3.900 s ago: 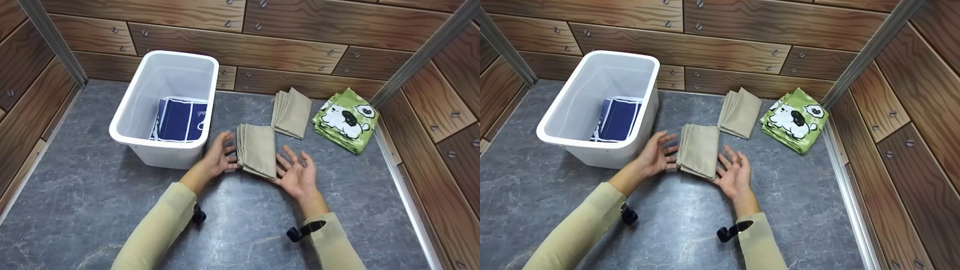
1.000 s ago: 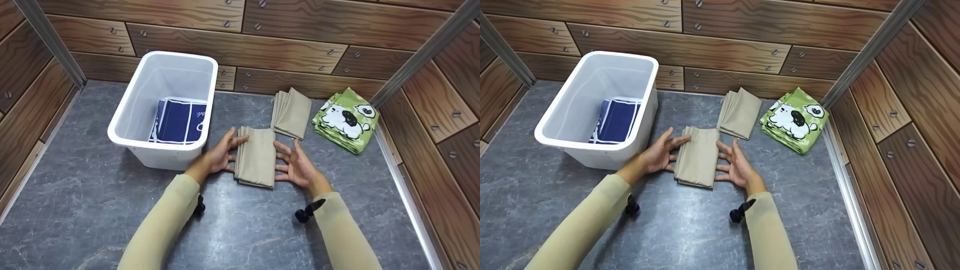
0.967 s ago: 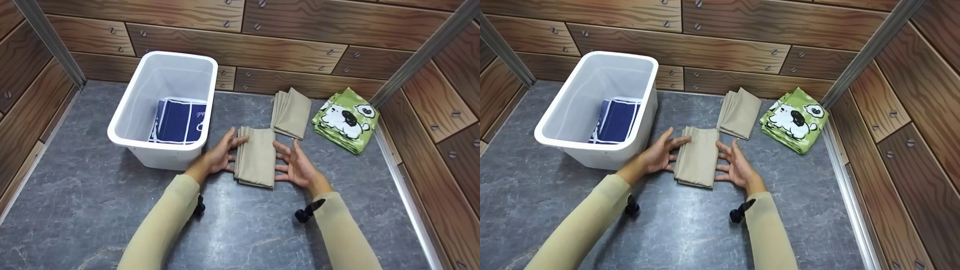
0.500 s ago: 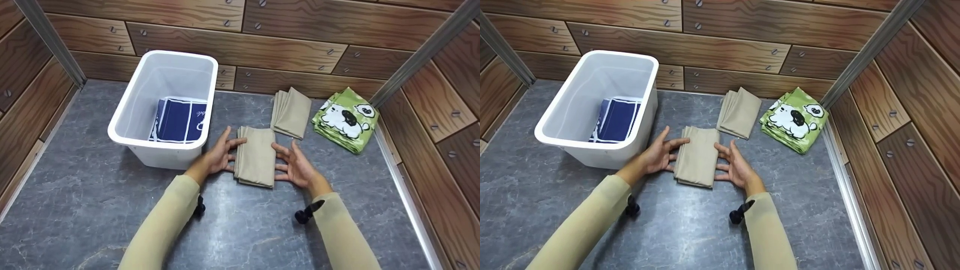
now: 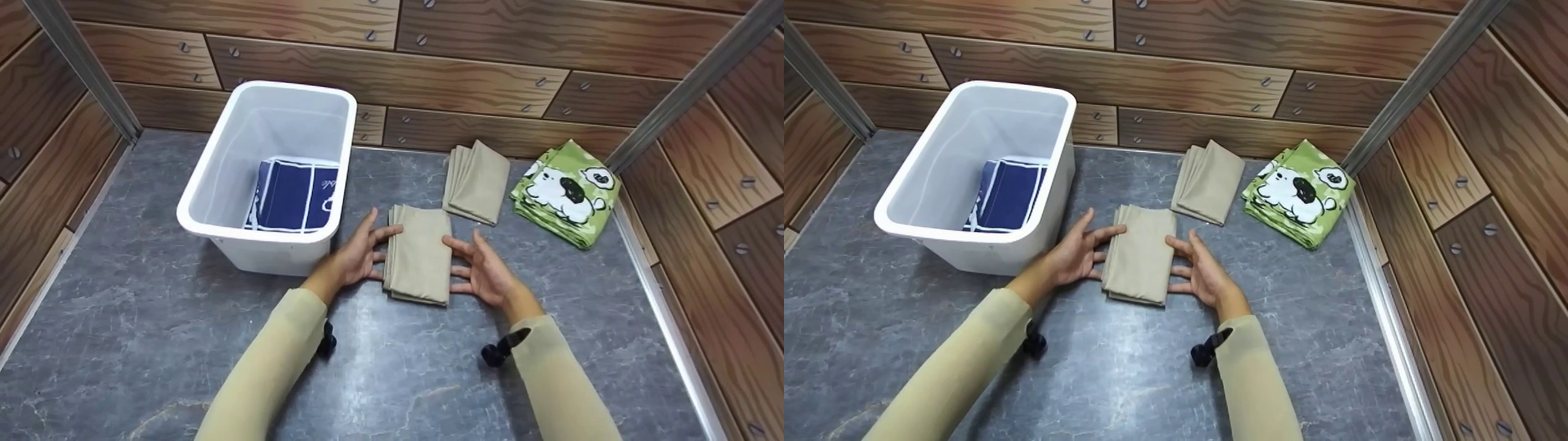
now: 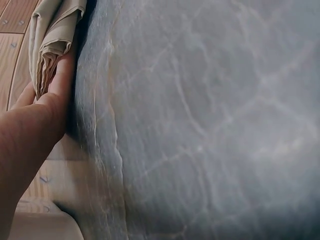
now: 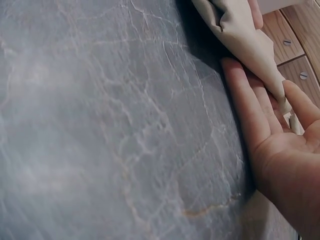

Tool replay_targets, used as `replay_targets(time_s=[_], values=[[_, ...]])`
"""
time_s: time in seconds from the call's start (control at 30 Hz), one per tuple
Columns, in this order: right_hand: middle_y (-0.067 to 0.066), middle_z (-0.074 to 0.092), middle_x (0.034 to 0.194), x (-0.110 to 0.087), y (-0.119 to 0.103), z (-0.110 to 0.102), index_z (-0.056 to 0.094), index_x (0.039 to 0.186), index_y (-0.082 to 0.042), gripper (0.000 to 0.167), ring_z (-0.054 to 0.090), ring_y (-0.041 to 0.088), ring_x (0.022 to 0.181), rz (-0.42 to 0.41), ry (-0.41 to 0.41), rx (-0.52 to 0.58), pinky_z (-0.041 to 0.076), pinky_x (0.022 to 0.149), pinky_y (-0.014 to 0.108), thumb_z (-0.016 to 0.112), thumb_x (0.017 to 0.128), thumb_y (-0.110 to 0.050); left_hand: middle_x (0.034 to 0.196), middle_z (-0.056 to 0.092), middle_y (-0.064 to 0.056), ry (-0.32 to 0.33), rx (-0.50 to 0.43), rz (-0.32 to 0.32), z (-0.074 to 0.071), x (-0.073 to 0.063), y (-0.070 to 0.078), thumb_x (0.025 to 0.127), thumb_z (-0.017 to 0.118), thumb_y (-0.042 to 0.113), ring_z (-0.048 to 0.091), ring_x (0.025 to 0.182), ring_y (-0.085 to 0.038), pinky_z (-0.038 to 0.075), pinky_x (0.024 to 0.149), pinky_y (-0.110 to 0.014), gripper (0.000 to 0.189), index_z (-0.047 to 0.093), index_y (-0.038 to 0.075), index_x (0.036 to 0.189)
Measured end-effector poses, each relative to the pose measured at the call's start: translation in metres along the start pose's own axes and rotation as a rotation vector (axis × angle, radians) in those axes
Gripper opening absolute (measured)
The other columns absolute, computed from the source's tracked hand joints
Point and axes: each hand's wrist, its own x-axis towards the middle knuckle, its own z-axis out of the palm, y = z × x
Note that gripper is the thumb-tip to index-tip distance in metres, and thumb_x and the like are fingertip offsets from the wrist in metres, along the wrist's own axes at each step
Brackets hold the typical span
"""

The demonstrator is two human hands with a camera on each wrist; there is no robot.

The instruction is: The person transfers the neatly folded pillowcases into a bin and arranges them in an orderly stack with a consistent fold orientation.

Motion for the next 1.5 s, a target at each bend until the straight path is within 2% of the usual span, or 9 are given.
replay_targets(time_s=[0.1, 0.2, 0.33, 0.47, 0.67, 0.9, 1.17, 1.37, 1.5], values=[[0.011, 0.023, 0.161, 0.0, 0.001, 0.0, 0.026, 0.159, -0.018, 0.062, 0.05, 0.034, 0.131, -0.011, 0.019, -0.02, 0.052, 0.097, 0.052, 0.03, 0.107, -0.051, 0.158, 0.033, -0.01, 0.005, 0.031, 0.009, 0.002, 0.002, -0.001, 0.1, 0.033, 0.062, 0.04, 0.14, -0.037, 0.05, 0.097, -0.058, 0.067, 0.036, 0.024, 0.154], [0.013, 0.029, 0.158, 0.0, 0.002, 0.002, 0.026, 0.159, -0.017, 0.058, 0.054, 0.03, 0.125, -0.02, 0.037, -0.025, 0.054, 0.095, 0.051, 0.044, 0.107, -0.034, 0.158, 0.032, -0.009, 0.027, 0.08, 0.022, 0.003, 0.003, -0.003, 0.1, 0.051, 0.039, 0.041, 0.139, -0.033, 0.051, 0.095, -0.055, 0.058, 0.037, 0.024, 0.154], [0.014, 0.033, 0.155, 0.001, 0.004, 0.003, 0.025, 0.159, -0.015, 0.063, 0.06, 0.025, 0.117, -0.044, 0.042, -0.03, 0.055, 0.092, 0.049, 0.052, 0.102, -0.012, 0.154, 0.036, -0.014, 0.055, 0.116, 0.035, 0.004, 0.002, -0.005, 0.093, 0.064, 0.015, 0.048, 0.128, -0.029, 0.052, 0.094, -0.052, 0.066, 0.039, 0.025, 0.153], [0.009, 0.03, 0.153, 0.001, 0.006, 0.003, 0.027, 0.158, -0.014, 0.073, 0.06, 0.022, 0.11, -0.064, 0.064, -0.05, 0.057, 0.088, 0.047, 0.059, 0.095, 0.002, 0.156, 0.032, -0.01, 0.056, 0.116, 0.047, 0.004, 0.002, -0.006, 0.089, 0.066, 0.003, 0.054, 0.117, -0.027, 0.054, 0.093, -0.051, 0.072, 0.039, 0.025, 0.153], [0.012, 0.029, 0.155, 0.001, 0.008, 0.004, 0.031, 0.157, -0.014, 0.083, 0.061, 0.021, 0.106, -0.073, 0.091, -0.073, 0.057, 0.088, 0.047, 0.067, 0.086, 0.01, 0.16, 0.027, -0.007, 0.071, 0.113, 0.055, 0.004, 0.002, -0.008, 0.084, 0.068, -0.006, 0.055, 0.12, -0.03, 0.056, 0.091, -0.05, 0.079, 0.041, 0.024, 0.152], [0.013, 0.029, 0.154, 0.002, 0.009, 0.007, 0.032, 0.156, -0.013, 0.087, 0.065, 0.021, 0.1, -0.077, 0.109, -0.069, 0.057, 0.088, 0.045, 0.068, 0.082, 0.015, 0.159, 0.027, -0.006, 0.077, 0.117, 0.056, 0.004, 0.003, -0.008, 0.082, 0.069, -0.012, 0.058, 0.116, -0.03, 0.057, 0.09, -0.048, 0.083, 0.042, 0.025, 0.151], [0.013, 0.032, 0.153, 0.003, 0.008, 0.011, 0.037, 0.154, -0.014, 0.086, 0.066, 0.022, 0.102, -0.081, 0.169, -0.089, 0.058, 0.086, 0.043, 0.071, 0.08, 0.014, 0.156, 0.031, -0.01, 0.077, 0.123, 0.063, 0.004, 0.003, -0.009, 0.081, 0.069, -0.013, 0.06, 0.114, -0.031, 0.057, 0.089, -0.048, 0.085, 0.042, 0.025, 0.152], [0.012, 0.033, 0.155, 0.005, 0.008, 0.013, 0.04, 0.153, -0.015, 0.084, 0.062, 0.023, 0.108, -0.075, 0.213, -0.133, 0.059, 0.085, 0.042, 0.075, 0.081, 0.009, 0.157, 0.029, -0.011, 0.071, 0.121, 0.068, 0.004, 0.002, -0.008, 0.081, 0.069, -0.012, 0.061, 0.113, -0.032, 0.057, 0.09, -0.048, 0.085, 0.04, 0.024, 0.152], [0.012, 0.033, 0.154, 0.006, 0.009, 0.014, 0.04, 0.153, -0.015, 0.085, 0.063, 0.022, 0.104, -0.074, 0.23, -0.138, 0.059, 0.083, 0.041, 0.075, 0.079, 0.01, 0.158, 0.027, -0.011, 0.07, 0.128, 0.068, 0.004, 0.001, -0.008, 0.081, 0.068, -0.013, 0.06, 0.112, -0.031, 0.057, 0.09, -0.047, 0.085, 0.04, 0.024, 0.153]])
